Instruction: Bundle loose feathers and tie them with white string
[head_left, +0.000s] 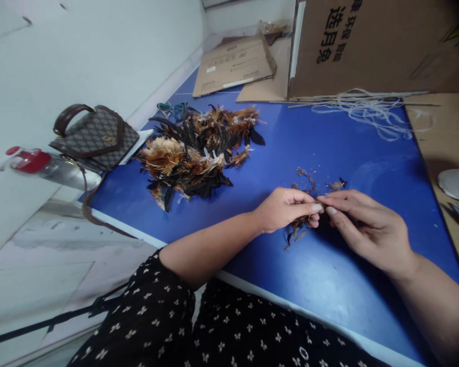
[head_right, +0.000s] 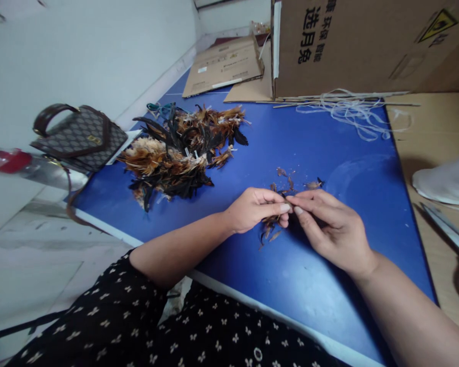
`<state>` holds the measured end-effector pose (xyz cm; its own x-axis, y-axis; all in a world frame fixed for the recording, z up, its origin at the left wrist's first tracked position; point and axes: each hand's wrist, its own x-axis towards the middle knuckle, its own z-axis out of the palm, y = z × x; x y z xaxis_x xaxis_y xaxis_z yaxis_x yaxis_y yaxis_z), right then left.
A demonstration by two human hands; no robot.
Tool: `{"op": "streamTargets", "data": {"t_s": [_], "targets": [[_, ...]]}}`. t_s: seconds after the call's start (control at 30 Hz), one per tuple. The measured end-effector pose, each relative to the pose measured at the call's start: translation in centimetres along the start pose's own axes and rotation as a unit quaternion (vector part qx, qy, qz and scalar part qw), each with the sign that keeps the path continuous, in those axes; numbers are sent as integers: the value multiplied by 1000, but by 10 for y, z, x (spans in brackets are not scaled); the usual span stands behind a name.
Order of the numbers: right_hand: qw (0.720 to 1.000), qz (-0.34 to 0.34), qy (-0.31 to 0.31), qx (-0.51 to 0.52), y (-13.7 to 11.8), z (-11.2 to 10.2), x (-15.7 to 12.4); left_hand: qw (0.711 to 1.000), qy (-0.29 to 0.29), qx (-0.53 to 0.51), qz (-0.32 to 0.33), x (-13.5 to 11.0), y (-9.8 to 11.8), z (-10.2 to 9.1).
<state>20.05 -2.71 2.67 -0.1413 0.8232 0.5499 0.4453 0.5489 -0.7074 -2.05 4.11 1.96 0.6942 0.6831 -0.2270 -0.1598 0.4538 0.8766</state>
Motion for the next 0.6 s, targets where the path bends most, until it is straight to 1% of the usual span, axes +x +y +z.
{"op": "streamTargets", "data": {"t_s": [0.1,0.2,0.3,0.4,0.5,0.6], "targets": [[996,37,43,-70,5,-8,2,996,45,-29,67,2,4,-4],[981,79,78,-158,20,-19,4,981,132,-67,126,5,11,-9],[971,79,85,-211,33,-30,6,961,209,-96,153,7,19,-11],[971,69,60,-222,37,-35,5,950,250,-105,157,7,25,-10],[976,50,35,-208,35,-27,3,946,265,-100,158,7,26,-9],[980,24,7,-195,31,-8,1,943,275,-90,166,8,24,-7]]}}
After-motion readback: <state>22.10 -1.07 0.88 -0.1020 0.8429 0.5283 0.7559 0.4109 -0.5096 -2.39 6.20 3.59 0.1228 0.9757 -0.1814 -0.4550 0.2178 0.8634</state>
